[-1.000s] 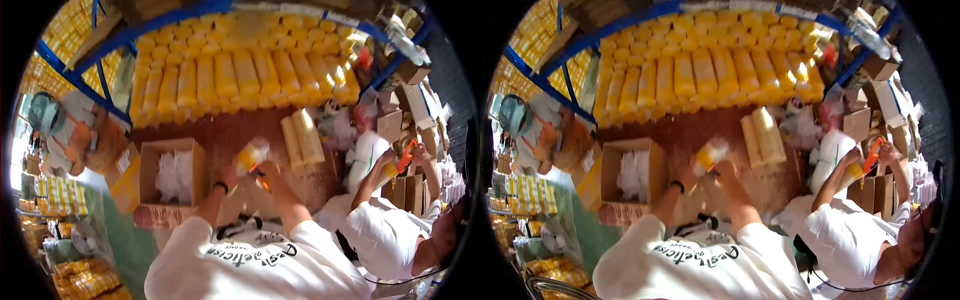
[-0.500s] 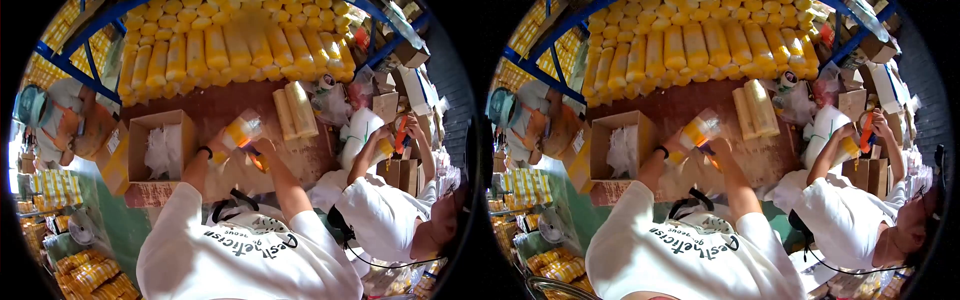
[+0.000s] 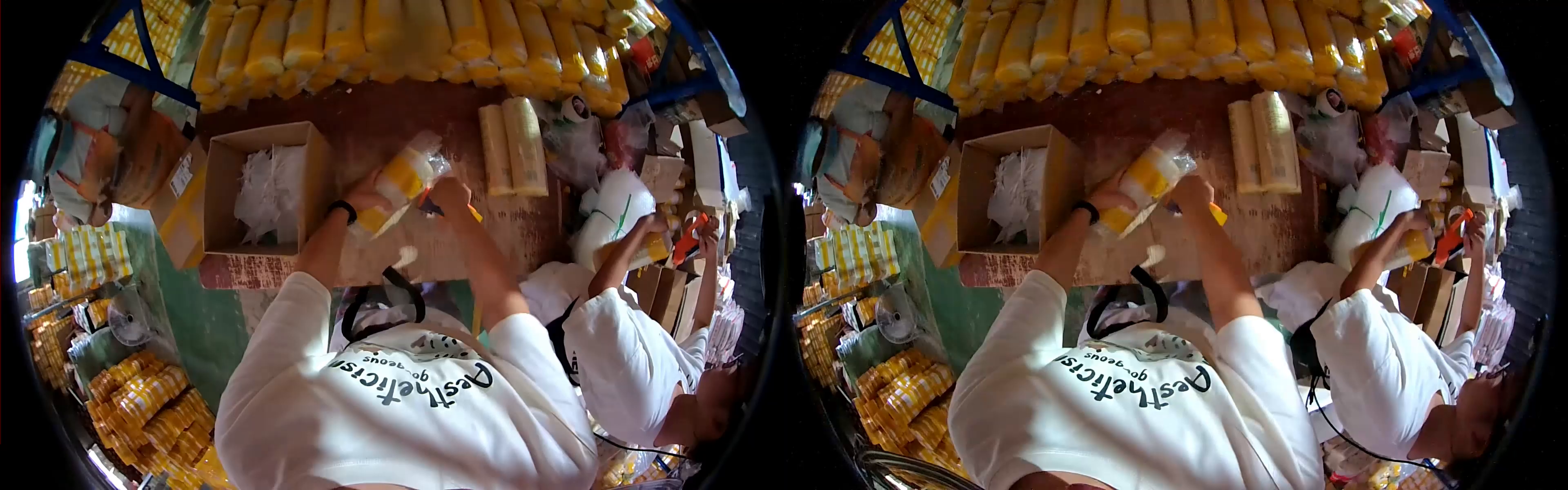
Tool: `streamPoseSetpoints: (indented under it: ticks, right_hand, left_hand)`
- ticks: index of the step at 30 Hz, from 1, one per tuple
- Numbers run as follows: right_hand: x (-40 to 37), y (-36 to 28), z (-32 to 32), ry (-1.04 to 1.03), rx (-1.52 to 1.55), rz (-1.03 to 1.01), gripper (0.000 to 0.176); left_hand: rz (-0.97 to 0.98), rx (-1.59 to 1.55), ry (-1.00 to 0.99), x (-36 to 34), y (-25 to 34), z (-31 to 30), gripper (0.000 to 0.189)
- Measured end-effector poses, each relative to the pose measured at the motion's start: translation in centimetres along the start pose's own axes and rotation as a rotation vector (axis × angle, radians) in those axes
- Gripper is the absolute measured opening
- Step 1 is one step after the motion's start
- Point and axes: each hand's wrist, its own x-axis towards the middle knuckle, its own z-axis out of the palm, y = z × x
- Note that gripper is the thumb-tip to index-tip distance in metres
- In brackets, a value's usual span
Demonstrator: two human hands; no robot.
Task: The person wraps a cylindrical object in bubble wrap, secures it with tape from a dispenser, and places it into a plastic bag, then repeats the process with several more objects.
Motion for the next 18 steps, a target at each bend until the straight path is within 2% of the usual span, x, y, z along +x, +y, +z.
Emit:
streamPoseSetpoints:
  ticks: [2, 3, 6, 8, 10, 12, 15, 17, 18]
  right_hand:
    - [1.1, -1.7, 0.7, 0.036, 0.247, 0.487, 0.033]
    - [0.1, -0.5, 0.3, -0.142, 0.347, 0.416, 0.043]
    - [-4.4, 0.9, 0.0, 0.03, 0.534, 0.534, 0.056]
    - [-8.2, 1.6, -0.6, 0.019, 0.474, 0.553, 0.06]
    - [-12.8, 3.0, 2.0, 0.353, 0.532, 0.438, 0.055]
    - [-17.2, 2.5, 1.0, 0.343, 0.899, 0.574, 0.05]
    - [-21.4, 1.0, 1.0, 0.463, 1.15, 0.632, 0.044]
    - [-22.6, -0.5, 2.2, 0.624, 1.232, 0.702, 0.041]
    - [-22.7, -1.3, 2.3, 0.708, 1.273, 0.735, 0.04]
  left_hand:
    - [-0.053, 0.011, 0.019, 0.4, -0.1, -0.2, 0.109]
    - [-0.046, -0.022, 0.018, 0.0, -0.8, 0.4, 0.109]
    - [0.015, -0.07, 0.047, 0.4, -0.7, 0.3, 0.108]
    - [0.049, -0.056, 0.061, -0.2, -0.4, 0.8, 0.108]
    - [0.001, 0.252, 0.078, 0.0, 0.3, 0.8, 0.11]
    - [-0.003, 0.489, 0.143, 0.1, 2.0, 1.4, 0.114]
    - [-0.002, 0.782, 0.361, 0.5, 4.7, 5.7, 0.118]
    - [-0.068, 1.05, 0.56, 2.1, 4.4, 8.3, 0.117]
    - [-0.029, 1.116, 0.595, 2.9, 3.5, 8.5, 0.117]
